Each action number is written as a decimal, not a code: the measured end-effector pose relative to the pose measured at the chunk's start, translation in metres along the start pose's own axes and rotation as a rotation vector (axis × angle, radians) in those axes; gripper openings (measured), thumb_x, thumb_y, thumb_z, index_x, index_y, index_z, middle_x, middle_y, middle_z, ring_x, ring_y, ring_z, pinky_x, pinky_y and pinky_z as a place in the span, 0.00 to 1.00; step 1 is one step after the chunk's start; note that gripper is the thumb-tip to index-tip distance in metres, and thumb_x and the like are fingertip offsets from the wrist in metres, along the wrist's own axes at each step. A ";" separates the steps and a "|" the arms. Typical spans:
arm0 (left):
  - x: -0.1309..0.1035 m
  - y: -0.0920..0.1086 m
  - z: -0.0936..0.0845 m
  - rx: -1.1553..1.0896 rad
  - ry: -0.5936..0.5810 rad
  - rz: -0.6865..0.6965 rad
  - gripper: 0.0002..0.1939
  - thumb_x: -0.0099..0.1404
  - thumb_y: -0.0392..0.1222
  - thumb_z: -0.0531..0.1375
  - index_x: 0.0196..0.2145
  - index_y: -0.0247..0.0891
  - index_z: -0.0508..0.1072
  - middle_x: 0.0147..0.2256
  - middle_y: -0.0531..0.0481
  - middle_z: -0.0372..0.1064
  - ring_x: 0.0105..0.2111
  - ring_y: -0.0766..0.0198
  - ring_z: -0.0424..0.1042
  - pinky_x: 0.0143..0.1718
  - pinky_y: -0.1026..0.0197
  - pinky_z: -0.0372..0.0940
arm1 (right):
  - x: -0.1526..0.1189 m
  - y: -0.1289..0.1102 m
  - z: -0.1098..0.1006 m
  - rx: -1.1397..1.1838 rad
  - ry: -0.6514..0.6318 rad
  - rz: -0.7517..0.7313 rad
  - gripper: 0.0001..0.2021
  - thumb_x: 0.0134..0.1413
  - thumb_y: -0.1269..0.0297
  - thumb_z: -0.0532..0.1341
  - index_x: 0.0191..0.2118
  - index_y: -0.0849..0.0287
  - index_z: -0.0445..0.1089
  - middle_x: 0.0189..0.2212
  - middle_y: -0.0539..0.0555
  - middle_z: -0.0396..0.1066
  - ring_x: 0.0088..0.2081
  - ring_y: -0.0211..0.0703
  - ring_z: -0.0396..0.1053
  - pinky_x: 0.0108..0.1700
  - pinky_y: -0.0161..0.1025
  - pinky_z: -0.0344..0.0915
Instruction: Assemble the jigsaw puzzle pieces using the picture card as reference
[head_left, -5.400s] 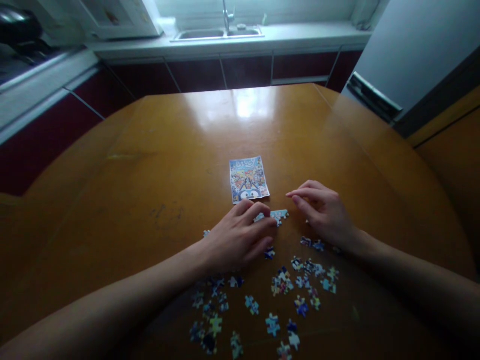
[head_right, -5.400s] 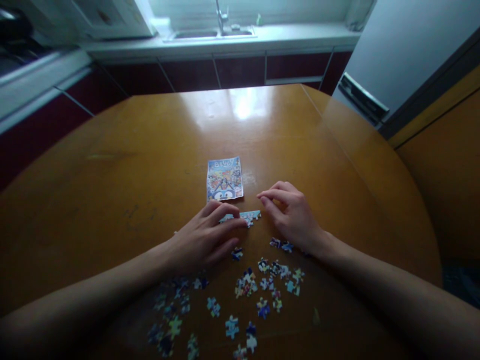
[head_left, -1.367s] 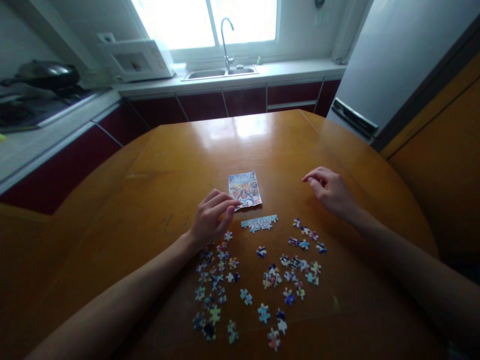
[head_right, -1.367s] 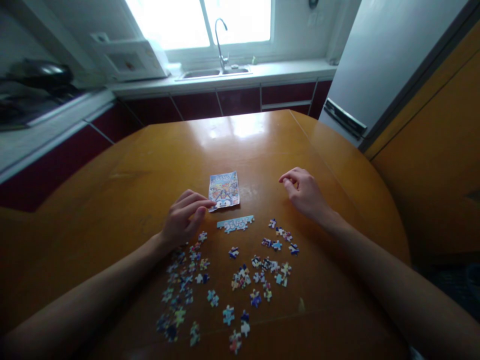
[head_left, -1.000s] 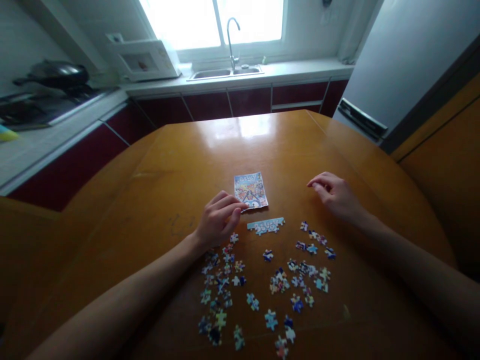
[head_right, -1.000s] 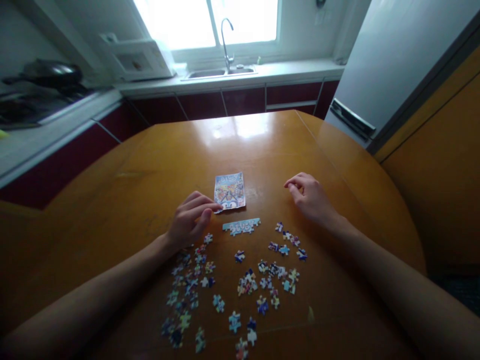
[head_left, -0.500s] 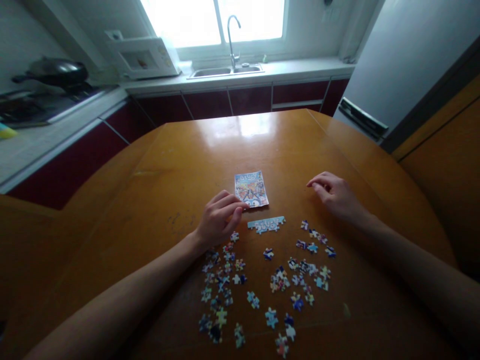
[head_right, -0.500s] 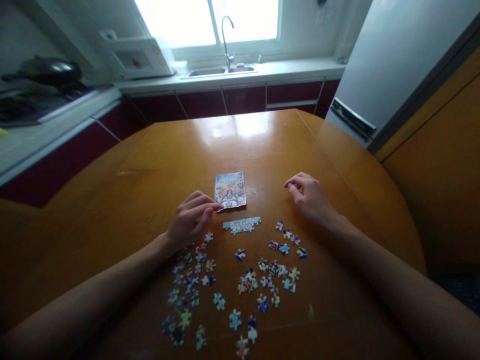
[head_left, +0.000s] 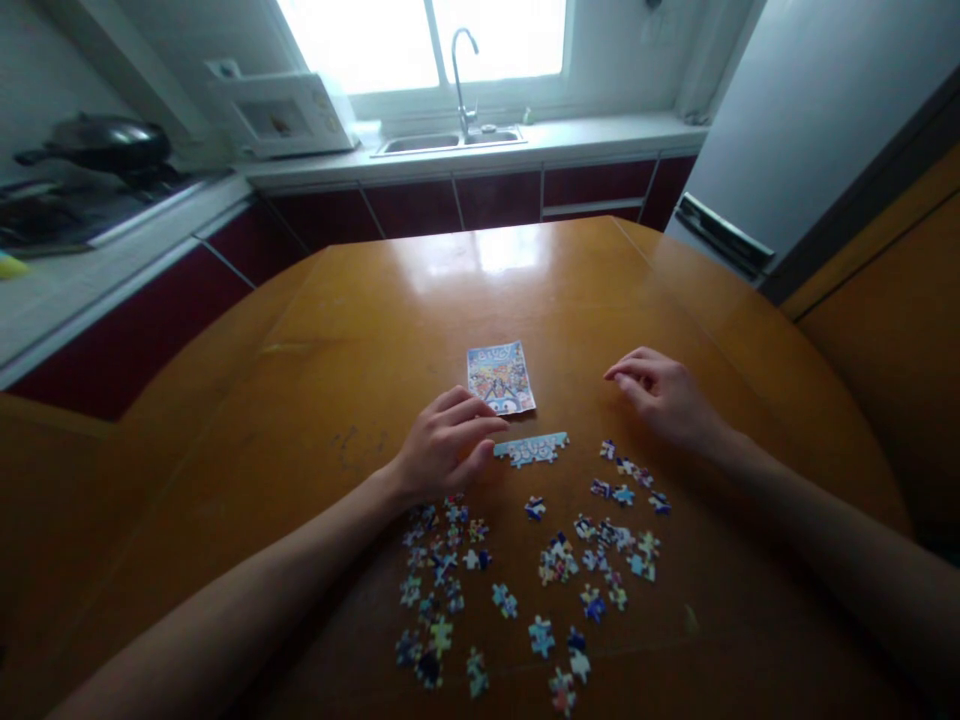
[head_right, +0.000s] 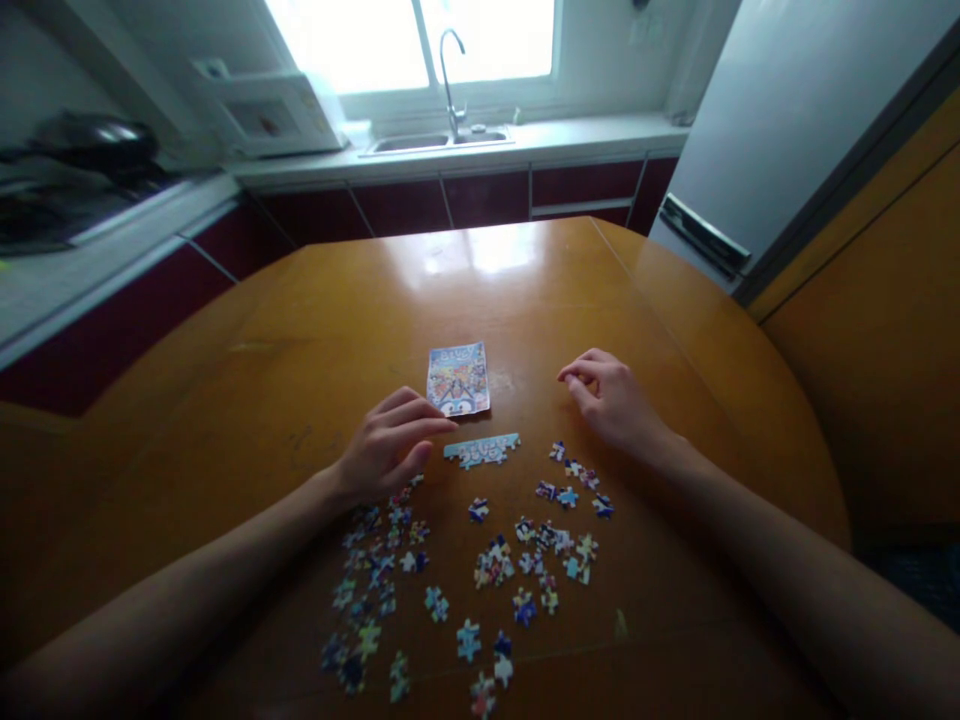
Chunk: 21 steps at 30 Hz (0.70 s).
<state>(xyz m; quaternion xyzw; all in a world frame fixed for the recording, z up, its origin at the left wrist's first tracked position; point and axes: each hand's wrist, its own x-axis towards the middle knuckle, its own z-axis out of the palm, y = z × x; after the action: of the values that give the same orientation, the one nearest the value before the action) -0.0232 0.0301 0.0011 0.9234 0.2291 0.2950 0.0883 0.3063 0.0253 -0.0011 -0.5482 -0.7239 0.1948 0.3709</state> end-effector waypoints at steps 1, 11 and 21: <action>0.001 0.001 0.000 0.000 -0.037 0.013 0.14 0.70 0.43 0.53 0.46 0.41 0.76 0.40 0.45 0.74 0.40 0.57 0.67 0.44 0.51 0.65 | -0.002 -0.003 0.001 0.007 -0.017 -0.011 0.09 0.60 0.64 0.58 0.36 0.57 0.77 0.36 0.57 0.72 0.36 0.45 0.69 0.36 0.44 0.65; 0.002 0.009 0.001 -0.009 -0.268 0.073 0.17 0.70 0.49 0.54 0.53 0.45 0.72 0.52 0.48 0.73 0.47 0.53 0.67 0.52 0.47 0.62 | -0.024 -0.038 0.015 0.014 -0.241 -0.205 0.09 0.61 0.69 0.59 0.39 0.55 0.77 0.37 0.56 0.71 0.42 0.46 0.67 0.44 0.47 0.67; 0.004 0.015 0.001 -0.016 -0.384 0.076 0.20 0.70 0.50 0.54 0.55 0.42 0.70 0.55 0.50 0.71 0.48 0.52 0.63 0.53 0.48 0.60 | -0.035 -0.053 0.028 -0.132 -0.428 -0.375 0.12 0.62 0.70 0.57 0.44 0.54 0.77 0.41 0.57 0.68 0.43 0.46 0.63 0.46 0.45 0.64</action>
<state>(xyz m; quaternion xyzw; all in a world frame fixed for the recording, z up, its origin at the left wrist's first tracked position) -0.0142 0.0188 0.0067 0.9700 0.1704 0.1184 0.1266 0.2547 -0.0208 0.0062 -0.3743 -0.8854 0.1868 0.2027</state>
